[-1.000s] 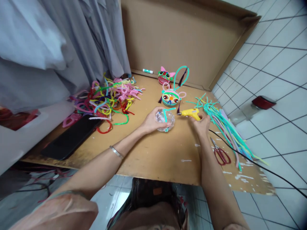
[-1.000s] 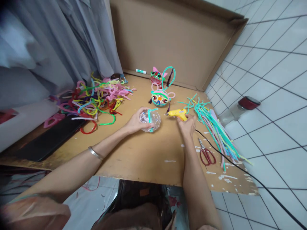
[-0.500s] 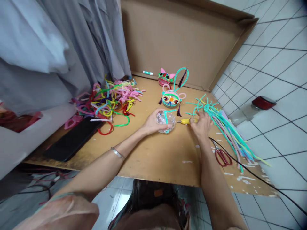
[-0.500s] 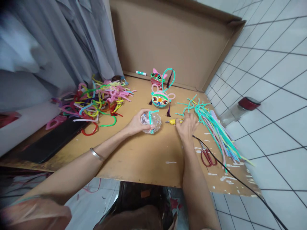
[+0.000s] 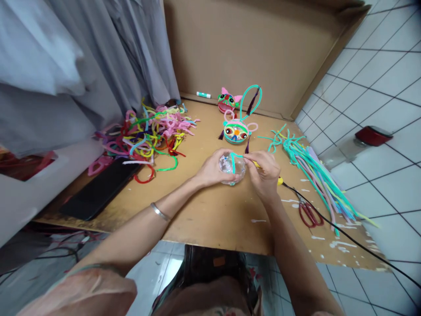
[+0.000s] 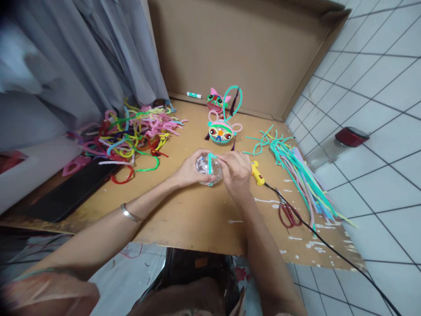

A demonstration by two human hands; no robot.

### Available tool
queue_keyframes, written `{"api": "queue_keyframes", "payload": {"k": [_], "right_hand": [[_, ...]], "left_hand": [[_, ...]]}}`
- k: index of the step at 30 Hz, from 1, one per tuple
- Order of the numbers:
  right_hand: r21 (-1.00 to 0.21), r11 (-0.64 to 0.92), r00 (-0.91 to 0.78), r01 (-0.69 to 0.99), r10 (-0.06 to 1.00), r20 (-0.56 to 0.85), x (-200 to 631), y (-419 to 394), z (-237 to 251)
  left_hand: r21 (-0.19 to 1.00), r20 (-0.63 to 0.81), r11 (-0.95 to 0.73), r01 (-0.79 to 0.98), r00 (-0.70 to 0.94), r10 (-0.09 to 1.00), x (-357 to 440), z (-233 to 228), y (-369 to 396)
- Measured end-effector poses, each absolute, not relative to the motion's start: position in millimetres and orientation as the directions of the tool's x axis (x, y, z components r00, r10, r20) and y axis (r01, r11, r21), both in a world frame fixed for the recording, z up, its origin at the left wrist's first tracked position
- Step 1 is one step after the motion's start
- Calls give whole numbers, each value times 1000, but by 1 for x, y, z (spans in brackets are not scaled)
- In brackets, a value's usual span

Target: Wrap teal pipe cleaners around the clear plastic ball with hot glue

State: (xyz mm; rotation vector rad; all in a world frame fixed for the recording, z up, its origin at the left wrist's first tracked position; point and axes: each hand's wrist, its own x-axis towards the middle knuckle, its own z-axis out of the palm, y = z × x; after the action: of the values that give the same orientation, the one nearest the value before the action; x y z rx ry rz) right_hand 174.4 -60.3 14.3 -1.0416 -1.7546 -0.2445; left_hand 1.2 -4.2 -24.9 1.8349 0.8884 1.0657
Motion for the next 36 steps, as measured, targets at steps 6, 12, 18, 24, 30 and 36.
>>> {"api": "queue_keyframes", "payload": {"k": [6,12,18,24,30,36], "right_hand": [[-288,627,-146,724,547,824,168,-63,12],[-310,642,-154,701,561,813,166,-65,12],[-372,631,-132,680,605,785,163,-64,7],[-451,638,-130,623,654,746,162,-63,4],[-536,656,-105,532,679,727,161,-63,6],[-546,646,-106,534,692,715,159,-64,10]], "left_hand": [[932,272,-343,117,402,874,1,-19,-6],[933,270,-342,114,408,872,0,-21,-3],[948,239,-303,96,412,879,0,-20,-2],[957,218,-275,88,407,887,0,-17,-3],[965,198,-251,77,414,889,-1,-15,-2],[974,164,-214,71,427,889,-2,-14,-3]]}}
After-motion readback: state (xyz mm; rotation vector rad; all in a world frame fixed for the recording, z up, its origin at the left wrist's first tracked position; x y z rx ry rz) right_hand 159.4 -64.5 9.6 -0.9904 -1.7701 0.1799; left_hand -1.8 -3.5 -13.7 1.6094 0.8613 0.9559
